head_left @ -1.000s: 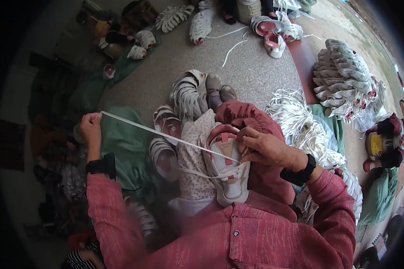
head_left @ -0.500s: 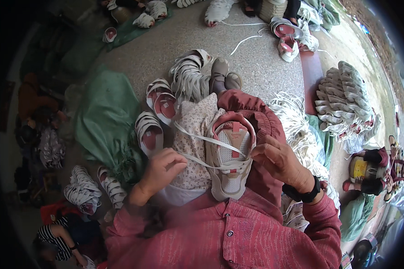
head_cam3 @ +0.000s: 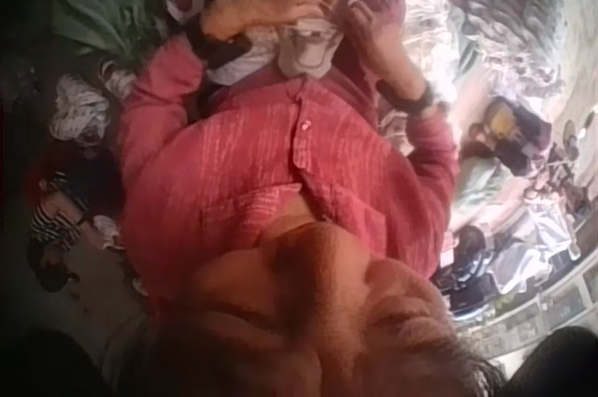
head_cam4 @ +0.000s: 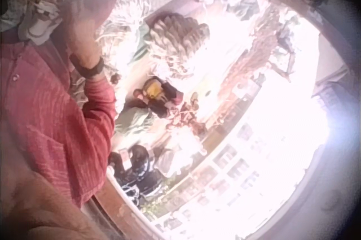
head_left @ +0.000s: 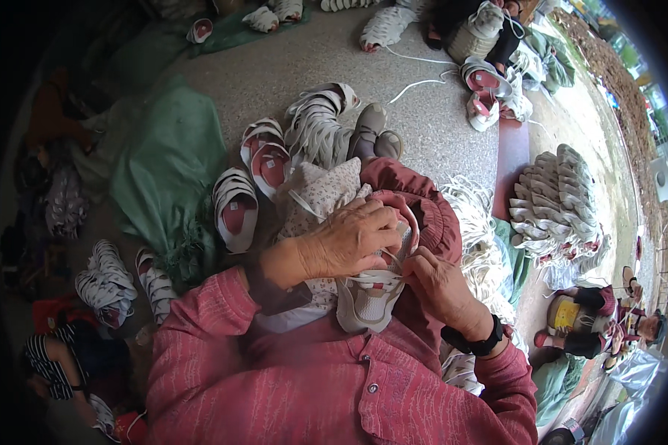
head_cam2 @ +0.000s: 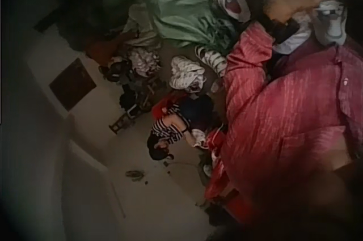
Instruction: The person sits on the floor and laces a white sneaker by hand. They thread the white shoelace through the eyelets, pull it tight, and adjust the fit repeatedly. Other workers are visible in the background performing similar tasks.
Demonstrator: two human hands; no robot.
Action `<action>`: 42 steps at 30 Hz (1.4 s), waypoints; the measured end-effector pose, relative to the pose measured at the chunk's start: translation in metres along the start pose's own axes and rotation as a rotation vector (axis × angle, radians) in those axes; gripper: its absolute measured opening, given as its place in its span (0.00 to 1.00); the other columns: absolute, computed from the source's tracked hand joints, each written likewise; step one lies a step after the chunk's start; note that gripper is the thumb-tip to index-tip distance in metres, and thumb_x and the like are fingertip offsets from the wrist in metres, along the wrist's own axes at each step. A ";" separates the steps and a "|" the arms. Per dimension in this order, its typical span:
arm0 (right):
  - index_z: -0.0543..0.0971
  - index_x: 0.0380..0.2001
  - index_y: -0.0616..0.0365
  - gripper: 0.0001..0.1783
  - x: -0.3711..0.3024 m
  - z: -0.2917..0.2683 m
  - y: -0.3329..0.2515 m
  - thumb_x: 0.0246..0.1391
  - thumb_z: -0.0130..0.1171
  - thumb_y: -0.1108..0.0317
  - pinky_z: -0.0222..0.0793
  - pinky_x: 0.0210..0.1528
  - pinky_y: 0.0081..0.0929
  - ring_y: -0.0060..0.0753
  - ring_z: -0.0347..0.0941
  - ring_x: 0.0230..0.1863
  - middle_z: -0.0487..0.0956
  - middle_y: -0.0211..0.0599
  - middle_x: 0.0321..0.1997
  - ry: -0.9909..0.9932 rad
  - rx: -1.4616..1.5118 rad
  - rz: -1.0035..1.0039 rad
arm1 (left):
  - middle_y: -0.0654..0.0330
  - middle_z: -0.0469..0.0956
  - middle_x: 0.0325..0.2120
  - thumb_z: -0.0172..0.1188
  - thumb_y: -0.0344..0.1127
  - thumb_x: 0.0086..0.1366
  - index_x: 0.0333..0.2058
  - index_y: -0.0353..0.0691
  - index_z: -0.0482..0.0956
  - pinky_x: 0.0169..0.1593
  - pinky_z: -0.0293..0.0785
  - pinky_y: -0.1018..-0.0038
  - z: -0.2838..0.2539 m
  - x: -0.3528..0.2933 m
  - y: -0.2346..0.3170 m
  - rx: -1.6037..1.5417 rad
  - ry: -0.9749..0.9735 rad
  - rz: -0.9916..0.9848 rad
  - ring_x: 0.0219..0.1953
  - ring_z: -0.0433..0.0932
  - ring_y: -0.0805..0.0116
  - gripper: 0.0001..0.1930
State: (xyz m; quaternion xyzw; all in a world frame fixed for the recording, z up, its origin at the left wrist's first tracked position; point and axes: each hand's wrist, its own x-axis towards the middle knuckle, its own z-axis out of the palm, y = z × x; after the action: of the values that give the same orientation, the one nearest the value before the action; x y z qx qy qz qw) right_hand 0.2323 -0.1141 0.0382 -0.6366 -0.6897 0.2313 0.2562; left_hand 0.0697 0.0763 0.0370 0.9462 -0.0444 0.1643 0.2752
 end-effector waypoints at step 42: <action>0.80 0.31 0.58 0.09 0.028 -0.032 -0.002 0.43 0.59 0.70 0.68 0.49 0.34 0.33 0.75 0.41 0.78 0.35 0.45 -0.111 -0.236 -0.530 | 0.68 0.77 0.28 0.66 0.46 0.64 0.23 0.39 0.79 0.65 0.57 0.62 0.010 0.016 -0.036 -0.781 -0.182 -0.324 0.60 0.66 0.66 0.17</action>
State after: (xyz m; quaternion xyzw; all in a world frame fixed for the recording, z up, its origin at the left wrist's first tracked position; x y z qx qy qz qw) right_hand 0.2498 -0.0862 0.0654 -0.4460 -0.8670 0.1091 0.1937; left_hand 0.0937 0.1012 0.0159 0.7763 0.0220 0.0055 0.6299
